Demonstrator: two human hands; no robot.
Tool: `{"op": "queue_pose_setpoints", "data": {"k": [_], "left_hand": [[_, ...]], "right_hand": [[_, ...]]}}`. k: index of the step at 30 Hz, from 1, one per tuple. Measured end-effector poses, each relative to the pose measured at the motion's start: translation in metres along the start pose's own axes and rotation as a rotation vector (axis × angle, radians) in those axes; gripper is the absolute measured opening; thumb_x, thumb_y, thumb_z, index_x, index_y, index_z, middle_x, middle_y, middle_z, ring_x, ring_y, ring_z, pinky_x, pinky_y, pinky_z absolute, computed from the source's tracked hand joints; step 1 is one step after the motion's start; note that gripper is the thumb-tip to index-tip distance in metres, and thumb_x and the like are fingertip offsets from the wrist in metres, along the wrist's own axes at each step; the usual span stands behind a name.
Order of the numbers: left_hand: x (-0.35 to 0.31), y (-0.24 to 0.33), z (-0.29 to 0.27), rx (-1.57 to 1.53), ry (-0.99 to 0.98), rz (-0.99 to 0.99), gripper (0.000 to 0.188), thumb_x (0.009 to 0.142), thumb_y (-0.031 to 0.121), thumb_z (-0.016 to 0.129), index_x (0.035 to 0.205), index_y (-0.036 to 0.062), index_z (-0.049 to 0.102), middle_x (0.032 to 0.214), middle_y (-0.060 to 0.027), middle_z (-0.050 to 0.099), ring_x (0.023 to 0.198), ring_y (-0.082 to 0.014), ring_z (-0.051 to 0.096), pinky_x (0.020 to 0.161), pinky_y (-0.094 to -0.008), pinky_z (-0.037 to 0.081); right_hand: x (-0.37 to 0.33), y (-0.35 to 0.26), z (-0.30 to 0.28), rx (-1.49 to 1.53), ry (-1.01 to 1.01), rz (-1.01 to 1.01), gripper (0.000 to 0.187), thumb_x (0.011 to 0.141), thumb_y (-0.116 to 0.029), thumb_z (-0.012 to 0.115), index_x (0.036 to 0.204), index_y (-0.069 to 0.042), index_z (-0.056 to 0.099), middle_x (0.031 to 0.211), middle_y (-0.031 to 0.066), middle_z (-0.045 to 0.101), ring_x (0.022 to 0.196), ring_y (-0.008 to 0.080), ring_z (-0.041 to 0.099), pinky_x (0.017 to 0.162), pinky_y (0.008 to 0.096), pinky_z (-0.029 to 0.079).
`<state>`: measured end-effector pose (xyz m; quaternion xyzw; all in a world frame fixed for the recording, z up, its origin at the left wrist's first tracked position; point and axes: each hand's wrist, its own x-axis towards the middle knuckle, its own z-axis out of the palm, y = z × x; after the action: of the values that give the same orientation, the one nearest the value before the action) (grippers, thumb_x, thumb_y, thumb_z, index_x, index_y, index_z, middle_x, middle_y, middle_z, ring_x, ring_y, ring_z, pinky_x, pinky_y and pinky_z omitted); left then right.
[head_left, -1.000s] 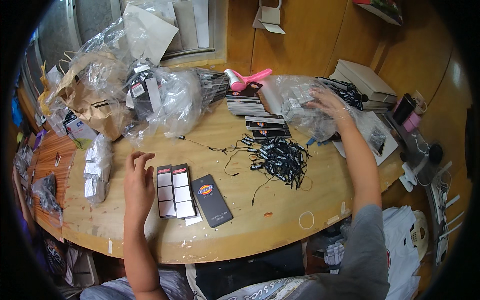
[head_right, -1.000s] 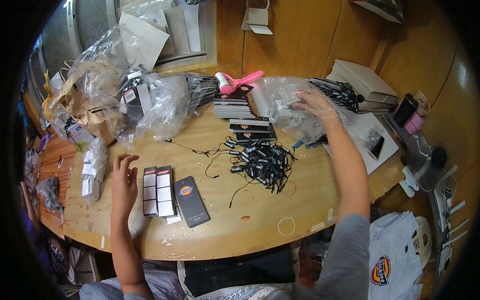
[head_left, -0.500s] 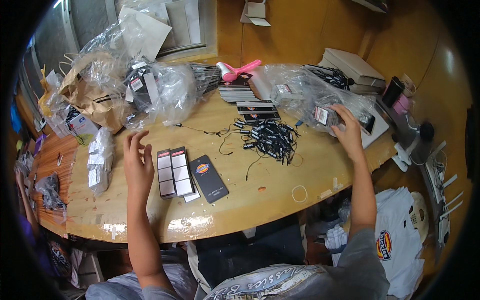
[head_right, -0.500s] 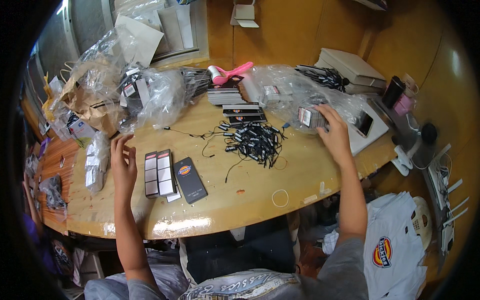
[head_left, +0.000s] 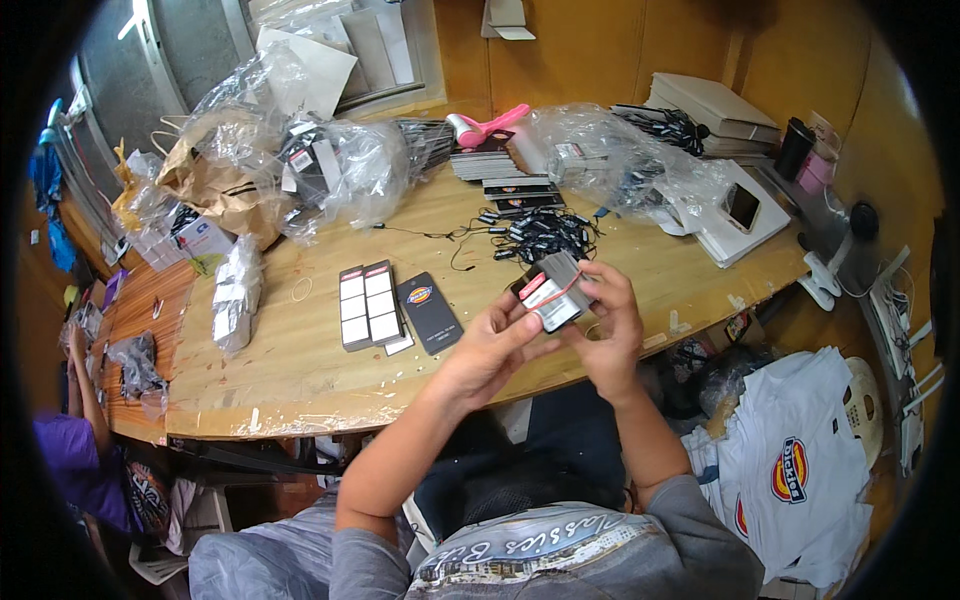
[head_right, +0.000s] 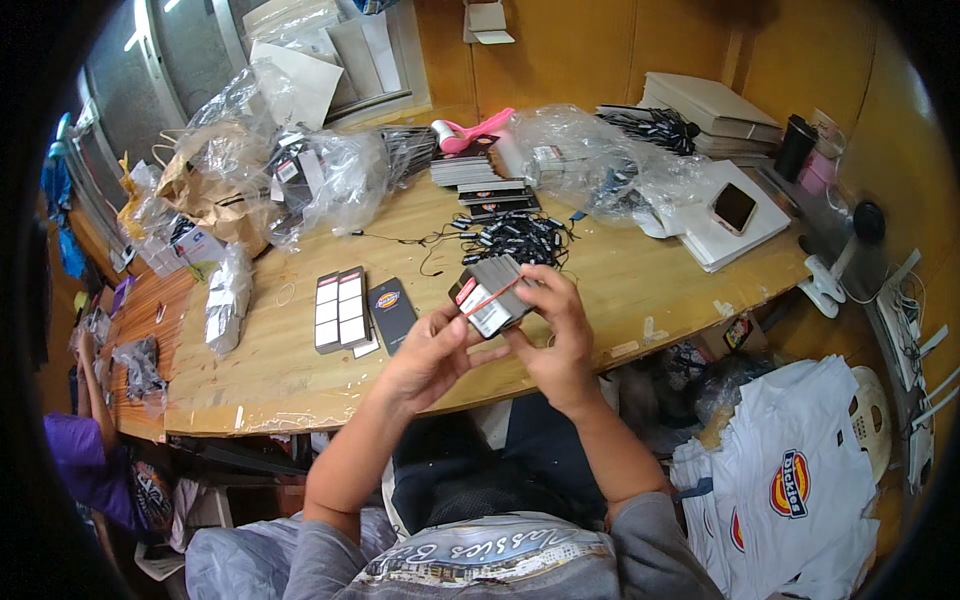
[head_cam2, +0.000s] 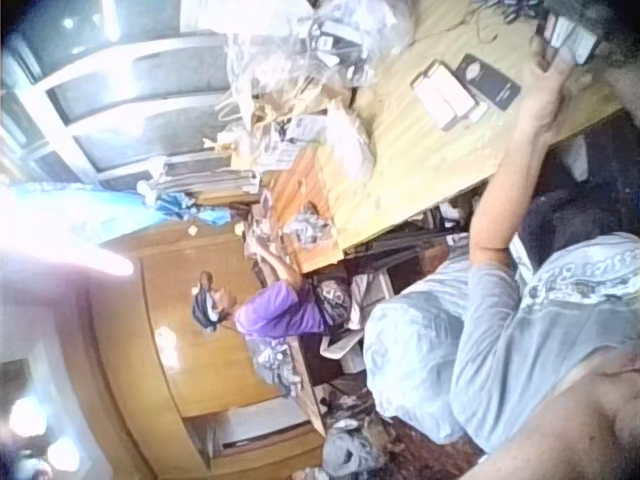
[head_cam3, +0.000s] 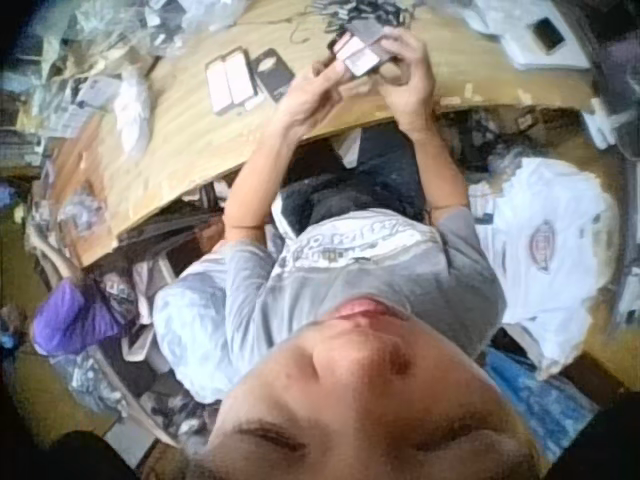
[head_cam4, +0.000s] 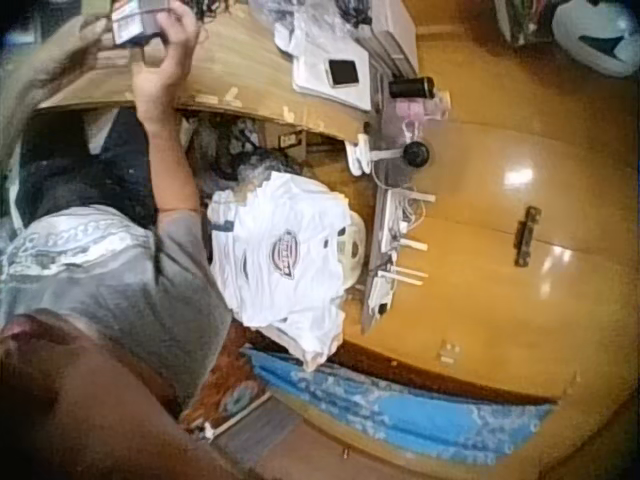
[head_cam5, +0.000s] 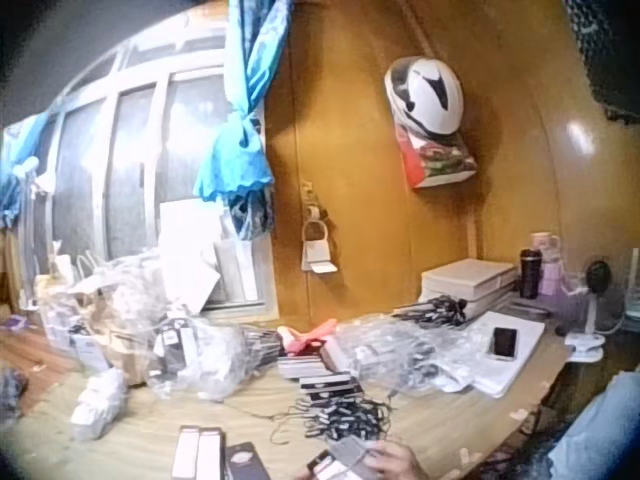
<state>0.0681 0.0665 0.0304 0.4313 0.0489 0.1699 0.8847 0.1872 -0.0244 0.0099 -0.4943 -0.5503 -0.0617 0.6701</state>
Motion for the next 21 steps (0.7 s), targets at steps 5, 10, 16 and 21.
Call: {"op": "queue_pose_setpoints", "data": {"k": [5,10,16,21], "left_hand": [[-0.006,-0.004,-0.009,-0.012,0.081,0.175,0.051,0.071,0.022,0.063,0.11,-0.0005,0.04,0.103,-0.0089,0.051,0.092,-0.0178,0.051,0.08,-0.0337,0.044],[-0.011,-0.01,-0.007,-0.011,0.109,0.141,0.052,0.071,0.025,0.064,0.11,0.0006,0.039,0.103,-0.0078,0.05,0.093,-0.0171,0.051,0.08,-0.0324,0.044],[-0.009,-0.024,-0.017,0.066,0.183,0.143,0.052,0.07,0.025,0.065,0.109,0.0029,0.039,0.101,-0.0052,0.049,0.094,-0.0157,0.049,0.081,-0.0341,0.043],[-0.007,-0.022,-0.018,0.065,0.163,0.093,0.048,0.067,0.022,0.067,0.104,0.0029,0.044,0.096,-0.0055,0.052,0.089,-0.0157,0.051,0.078,-0.0332,0.043]], "right_hand": [[0.007,-0.024,-0.005,-0.098,-0.257,0.052,0.048,0.064,0.005,0.058,0.108,-0.007,0.046,0.101,0.0131,0.049,0.095,0.0274,0.049,0.079,0.0318,0.04],[0.007,-0.021,0.005,-0.11,-0.082,0.054,0.022,0.065,0.005,0.057,0.086,-0.002,0.059,0.083,0.011,0.053,0.073,0.0226,0.054,0.063,0.0298,0.044],[0.007,-0.007,0.006,-0.284,-0.155,-0.088,0.011,0.065,0.005,0.057,0.073,0.0,0.051,0.081,0.0087,0.052,0.067,0.0188,0.052,0.057,0.0261,0.042],[0.004,-0.008,0.003,0.078,-0.158,0.186,0.009,0.071,0.0,0.053,0.078,-0.001,0.047,0.082,0.0071,0.051,0.061,0.012,0.049,0.052,0.0214,0.04]]}}
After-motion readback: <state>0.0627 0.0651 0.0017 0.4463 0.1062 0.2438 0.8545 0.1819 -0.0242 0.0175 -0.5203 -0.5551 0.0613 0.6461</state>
